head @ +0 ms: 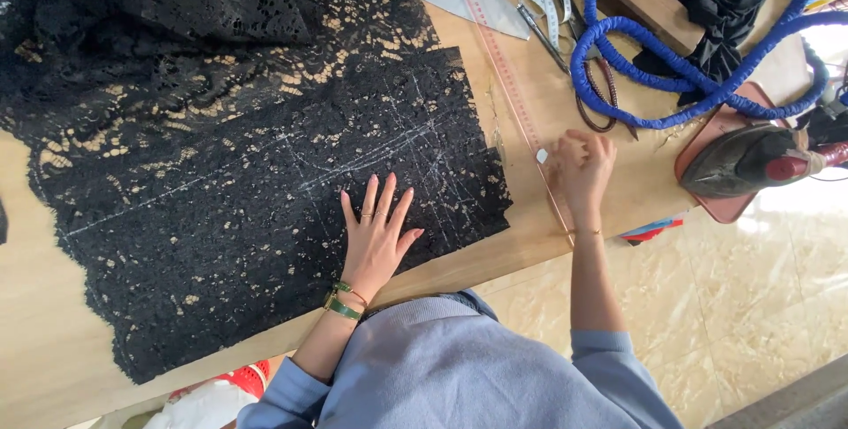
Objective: The person measures a piece of black lace fabric on a wooden table using a clear ruler and chalk. They then use scissors to cut the fabric along the marked lines, separating a specific pattern piece from the main sheet. The person adjusts the fabric and continues cutting to refine the shape.
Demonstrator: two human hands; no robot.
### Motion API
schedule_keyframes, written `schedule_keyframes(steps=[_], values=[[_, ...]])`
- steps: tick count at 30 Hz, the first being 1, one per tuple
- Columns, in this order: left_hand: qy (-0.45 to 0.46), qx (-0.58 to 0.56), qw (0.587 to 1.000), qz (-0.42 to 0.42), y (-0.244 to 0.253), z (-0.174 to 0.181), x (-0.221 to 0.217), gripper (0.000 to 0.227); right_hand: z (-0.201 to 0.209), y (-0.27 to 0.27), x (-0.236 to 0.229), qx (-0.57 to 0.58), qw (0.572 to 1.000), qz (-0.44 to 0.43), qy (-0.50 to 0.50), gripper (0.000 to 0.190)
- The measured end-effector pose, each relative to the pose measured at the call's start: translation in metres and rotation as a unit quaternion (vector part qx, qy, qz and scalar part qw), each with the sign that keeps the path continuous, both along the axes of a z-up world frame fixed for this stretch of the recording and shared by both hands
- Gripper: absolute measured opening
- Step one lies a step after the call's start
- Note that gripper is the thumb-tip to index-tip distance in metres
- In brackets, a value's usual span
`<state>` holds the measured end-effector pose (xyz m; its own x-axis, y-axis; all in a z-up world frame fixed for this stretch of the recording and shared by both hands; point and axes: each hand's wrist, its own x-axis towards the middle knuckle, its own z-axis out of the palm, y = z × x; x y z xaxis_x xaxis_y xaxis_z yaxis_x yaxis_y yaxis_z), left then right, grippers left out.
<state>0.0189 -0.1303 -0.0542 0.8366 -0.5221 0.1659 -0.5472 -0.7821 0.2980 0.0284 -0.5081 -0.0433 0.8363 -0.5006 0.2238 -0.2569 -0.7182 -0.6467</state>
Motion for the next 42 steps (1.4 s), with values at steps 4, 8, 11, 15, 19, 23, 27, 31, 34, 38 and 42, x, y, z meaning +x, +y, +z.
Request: schedule_keyframes(steps=[4,8,11,15,19,23,27,31,34,38,42], values=[[-0.003,0.002,1.000,-0.005,-0.001,0.002,0.000,0.067,0.003,-0.034,0.018,-0.145,0.988,0.011,-0.047,0.030],[-0.003,0.000,1.000,-0.009,-0.001,0.004,-0.001,0.067,-0.003,-0.069,0.029,-0.219,0.976,0.013,-0.014,0.033],[0.015,0.001,1.000,-0.008,0.000,0.005,0.000,0.066,-0.010,-0.087,0.036,-0.264,0.964,0.010,0.022,0.036],[0.018,0.007,1.000,-0.006,0.001,0.008,-0.001,0.067,-0.016,-0.102,0.039,-0.307,0.949,0.023,0.071,0.024],[0.021,0.008,1.000,-0.003,0.002,0.011,-0.001,0.066,-0.002,-0.101,0.046,-0.308,0.949,0.002,0.067,0.019],[0.024,0.011,1.000,-0.003,0.002,0.012,0.000,0.066,0.020,-0.093,0.063,-0.292,0.956,-0.003,0.038,0.014],[-0.010,0.025,0.999,-0.028,0.002,0.019,0.001,0.067,0.043,-0.078,0.080,-0.175,0.984,0.041,0.011,0.007],[-0.008,0.019,0.999,-0.029,0.005,0.018,0.001,0.066,0.047,-0.060,0.077,-0.164,0.982,0.015,0.094,0.014],[0.042,0.005,0.999,-0.011,0.003,0.010,-0.003,0.064,0.016,-0.074,0.063,-0.118,0.989,0.084,0.040,0.051],[0.045,0.001,0.999,-0.017,0.002,0.008,-0.008,0.063,0.004,-0.080,0.044,-0.138,0.985,0.066,0.079,0.071],[0.048,-0.004,0.998,-0.036,0.001,0.011,-0.016,0.062,0.004,-0.086,0.042,-0.174,0.979,0.025,0.101,0.081]])
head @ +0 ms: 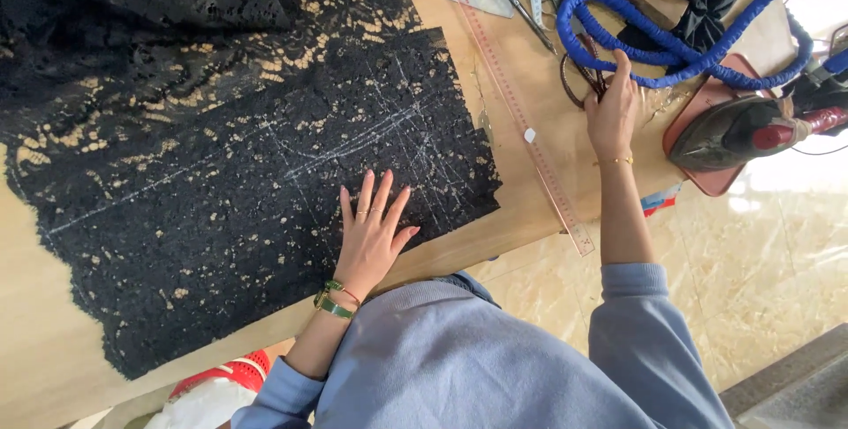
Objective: The person measures a piece of black lace fabric on a wooden table using a clear ruler and chalk. They then use scissors to cut the fabric along the marked lines, separating a specific pattern piece from the main sheet. The person adjusts the fabric and continues cutting to refine the shape.
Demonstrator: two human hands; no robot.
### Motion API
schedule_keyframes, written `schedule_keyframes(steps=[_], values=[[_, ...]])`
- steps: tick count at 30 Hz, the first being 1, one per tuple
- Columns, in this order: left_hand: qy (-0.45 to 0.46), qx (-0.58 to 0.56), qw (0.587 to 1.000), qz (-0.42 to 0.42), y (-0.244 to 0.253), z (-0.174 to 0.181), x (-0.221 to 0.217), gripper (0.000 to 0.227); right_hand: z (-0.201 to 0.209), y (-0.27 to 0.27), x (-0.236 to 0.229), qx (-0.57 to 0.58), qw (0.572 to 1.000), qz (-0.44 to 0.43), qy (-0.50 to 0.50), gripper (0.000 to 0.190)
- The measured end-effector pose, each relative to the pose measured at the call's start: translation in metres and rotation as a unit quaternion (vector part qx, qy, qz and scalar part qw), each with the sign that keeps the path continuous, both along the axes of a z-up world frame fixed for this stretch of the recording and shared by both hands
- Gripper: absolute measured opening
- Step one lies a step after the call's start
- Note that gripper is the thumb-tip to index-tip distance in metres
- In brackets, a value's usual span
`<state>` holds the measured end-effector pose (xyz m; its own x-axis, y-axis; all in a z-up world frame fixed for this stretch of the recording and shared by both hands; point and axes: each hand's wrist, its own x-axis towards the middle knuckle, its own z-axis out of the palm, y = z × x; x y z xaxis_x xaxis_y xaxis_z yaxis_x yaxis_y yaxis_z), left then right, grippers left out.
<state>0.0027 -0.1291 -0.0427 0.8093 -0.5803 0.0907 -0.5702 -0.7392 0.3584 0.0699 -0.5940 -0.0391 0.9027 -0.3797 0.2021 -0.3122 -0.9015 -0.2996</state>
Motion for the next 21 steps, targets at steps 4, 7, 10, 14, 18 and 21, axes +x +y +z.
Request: schedule_keyframes(steps=[4,7,10,14,18,21], values=[[-0.016,-0.026,0.999,-0.012,-0.001,-0.002,-0.008,0.061,-0.003,-0.005,0.005,-0.031,0.999,-0.003,0.013,0.076],[-0.018,-0.040,0.999,-0.012,-0.001,-0.005,-0.015,0.060,0.007,0.004,0.002,0.031,0.999,-0.019,0.005,0.069],[-0.013,-0.046,0.999,-0.018,-0.002,-0.002,-0.023,0.060,0.022,0.014,-0.008,0.061,0.997,-0.053,0.009,0.072],[-0.004,-0.053,0.998,-0.028,-0.004,-0.003,-0.033,0.060,0.037,0.015,-0.042,0.101,0.990,-0.094,0.012,0.072],[0.003,-0.078,0.995,-0.069,-0.007,-0.001,-0.039,0.055,0.042,0.011,-0.112,0.181,0.976,-0.121,0.025,0.061],[0.002,-0.107,0.988,-0.114,-0.006,0.012,-0.040,0.051,0.091,0.060,-0.159,0.306,0.942,-0.137,0.012,0.047]])
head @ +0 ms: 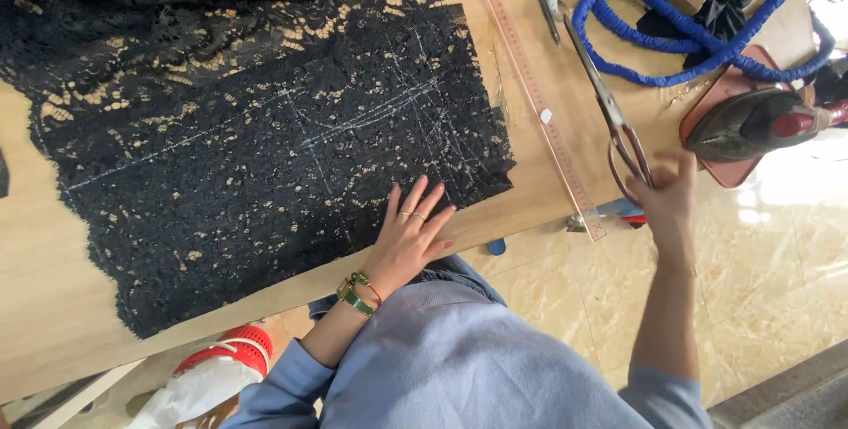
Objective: The person measures a piece of black lace fabric on a wooden table using a clear ruler and chalk. They then use scissors to cut the fabric along the marked lines, separating a specific pattern piece from the main sheet. The person adjusts the fabric and continues cutting to refine the shape.
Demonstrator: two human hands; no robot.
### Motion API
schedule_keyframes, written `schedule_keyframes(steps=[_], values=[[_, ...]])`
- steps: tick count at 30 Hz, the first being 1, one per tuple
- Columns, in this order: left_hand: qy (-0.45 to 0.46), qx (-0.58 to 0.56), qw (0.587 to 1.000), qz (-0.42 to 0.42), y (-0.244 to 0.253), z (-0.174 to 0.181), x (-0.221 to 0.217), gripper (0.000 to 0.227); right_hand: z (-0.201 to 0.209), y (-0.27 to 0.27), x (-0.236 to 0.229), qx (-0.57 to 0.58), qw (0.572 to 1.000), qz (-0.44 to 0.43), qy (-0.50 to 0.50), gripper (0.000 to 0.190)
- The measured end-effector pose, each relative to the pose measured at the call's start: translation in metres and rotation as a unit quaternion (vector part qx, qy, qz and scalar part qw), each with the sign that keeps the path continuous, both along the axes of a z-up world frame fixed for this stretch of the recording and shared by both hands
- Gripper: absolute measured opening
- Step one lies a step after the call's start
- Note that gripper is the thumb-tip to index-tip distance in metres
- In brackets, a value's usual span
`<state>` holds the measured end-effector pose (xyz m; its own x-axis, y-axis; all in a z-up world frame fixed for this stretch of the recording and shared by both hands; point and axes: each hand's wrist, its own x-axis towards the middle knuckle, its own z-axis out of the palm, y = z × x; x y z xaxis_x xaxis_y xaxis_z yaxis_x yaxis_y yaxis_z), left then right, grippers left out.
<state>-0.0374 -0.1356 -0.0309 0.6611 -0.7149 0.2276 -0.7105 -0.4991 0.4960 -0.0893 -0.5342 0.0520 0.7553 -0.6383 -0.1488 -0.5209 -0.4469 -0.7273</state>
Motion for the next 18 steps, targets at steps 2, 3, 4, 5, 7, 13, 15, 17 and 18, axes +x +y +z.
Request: schedule_keyframes(steps=[2,3,4,5,7,13,15,17,18], values=[[0.000,-0.026,0.999,-0.033,0.001,0.008,-0.002,0.049,0.023,0.027,-0.033,0.079,0.997,-0.020,-0.012,0.038],[0.013,-0.028,0.998,-0.057,0.001,0.009,-0.003,0.046,0.019,0.027,-0.051,0.123,0.992,-0.012,-0.038,0.040],[0.023,-0.031,0.996,-0.080,0.000,0.009,-0.003,0.042,0.015,0.027,-0.068,0.165,0.984,-0.003,-0.067,0.044],[0.022,-0.031,0.996,-0.084,0.001,0.010,-0.004,0.042,-0.001,0.025,-0.086,0.164,0.984,-0.006,-0.069,0.044],[0.068,-0.089,0.986,-0.121,0.002,0.011,-0.008,0.033,-0.032,0.020,-0.124,0.343,0.909,0.090,-0.220,0.073],[0.176,-0.102,0.969,-0.143,0.005,0.004,-0.021,0.031,0.007,0.103,-0.130,0.406,0.853,0.284,-0.165,0.080],[0.262,-0.086,0.953,-0.125,0.007,0.019,-0.018,0.035,0.025,0.132,-0.116,0.411,0.876,0.228,-0.106,0.089],[0.348,-0.068,0.928,-0.110,0.011,0.024,-0.020,0.039,0.047,0.159,-0.105,0.415,0.893,0.167,-0.045,0.104],[0.464,-0.130,0.874,-0.070,0.011,0.021,-0.023,0.035,0.059,0.168,-0.098,0.421,0.882,0.210,-0.031,0.080]])
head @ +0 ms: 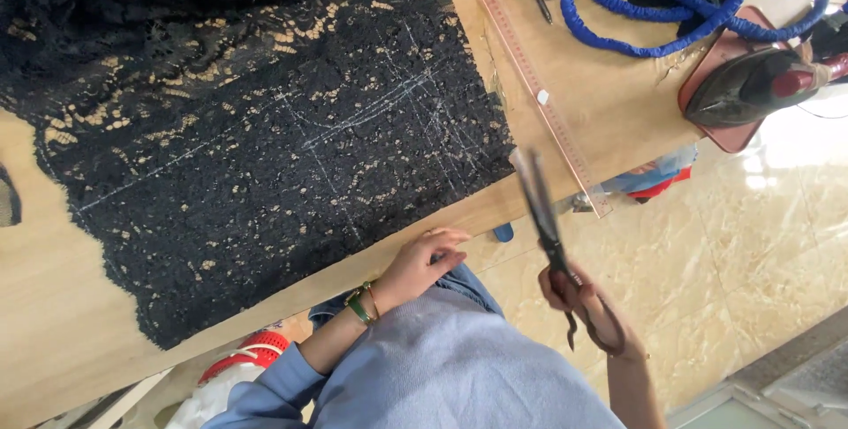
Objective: The person measures a piece of black lace fabric on a wooden table using a clear ruler and chalk. They then use scissors to cut the fabric along the marked lines, separating a specific pattern piece from the main sheet. The person adjusts the fabric and continues cutting to refine the shape.
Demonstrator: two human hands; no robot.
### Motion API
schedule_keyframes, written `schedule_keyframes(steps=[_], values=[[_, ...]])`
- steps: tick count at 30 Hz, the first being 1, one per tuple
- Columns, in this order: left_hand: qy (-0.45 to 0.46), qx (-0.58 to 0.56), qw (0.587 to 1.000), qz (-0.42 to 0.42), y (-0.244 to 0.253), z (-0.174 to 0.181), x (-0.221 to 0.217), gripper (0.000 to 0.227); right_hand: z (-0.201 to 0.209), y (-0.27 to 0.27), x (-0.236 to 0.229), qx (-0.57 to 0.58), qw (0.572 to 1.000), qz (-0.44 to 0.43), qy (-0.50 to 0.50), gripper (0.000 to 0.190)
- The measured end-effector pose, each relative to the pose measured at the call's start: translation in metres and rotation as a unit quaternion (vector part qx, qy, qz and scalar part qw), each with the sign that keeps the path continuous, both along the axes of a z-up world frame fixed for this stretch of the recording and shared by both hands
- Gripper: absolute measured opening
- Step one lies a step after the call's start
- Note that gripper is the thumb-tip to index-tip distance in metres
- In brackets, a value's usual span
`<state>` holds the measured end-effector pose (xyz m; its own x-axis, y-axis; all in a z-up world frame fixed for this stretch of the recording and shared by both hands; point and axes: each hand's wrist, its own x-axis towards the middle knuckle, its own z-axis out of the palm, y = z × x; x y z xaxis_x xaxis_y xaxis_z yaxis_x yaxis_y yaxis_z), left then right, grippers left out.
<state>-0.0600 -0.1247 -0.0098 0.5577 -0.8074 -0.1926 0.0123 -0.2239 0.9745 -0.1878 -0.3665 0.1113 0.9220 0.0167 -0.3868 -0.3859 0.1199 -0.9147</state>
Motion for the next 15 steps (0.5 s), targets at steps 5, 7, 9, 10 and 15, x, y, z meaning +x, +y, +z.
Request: schedule_keyframes(steps=[5,7,9,10,15], values=[[0.411,-0.061,0.904,0.103,-0.002,-0.005,0.002,0.045,-0.012,-0.007,-0.029,0.005,0.993,0.064,0.101,0.085],[0.512,-0.095,0.837,0.165,-0.008,-0.001,0.006,0.050,-0.011,-0.009,-0.042,0.036,0.990,0.061,0.123,0.084],[0.556,-0.099,0.801,0.198,-0.014,0.004,0.010,0.053,-0.012,-0.011,-0.047,0.018,0.989,0.071,0.131,0.085],[0.594,-0.107,0.762,0.234,-0.019,0.007,0.012,0.055,-0.012,-0.014,-0.048,-0.001,0.987,0.088,0.137,0.086],[0.616,-0.132,0.733,0.256,-0.025,-0.008,0.009,0.050,-0.032,-0.010,-0.049,0.007,0.987,0.065,0.147,0.084]])
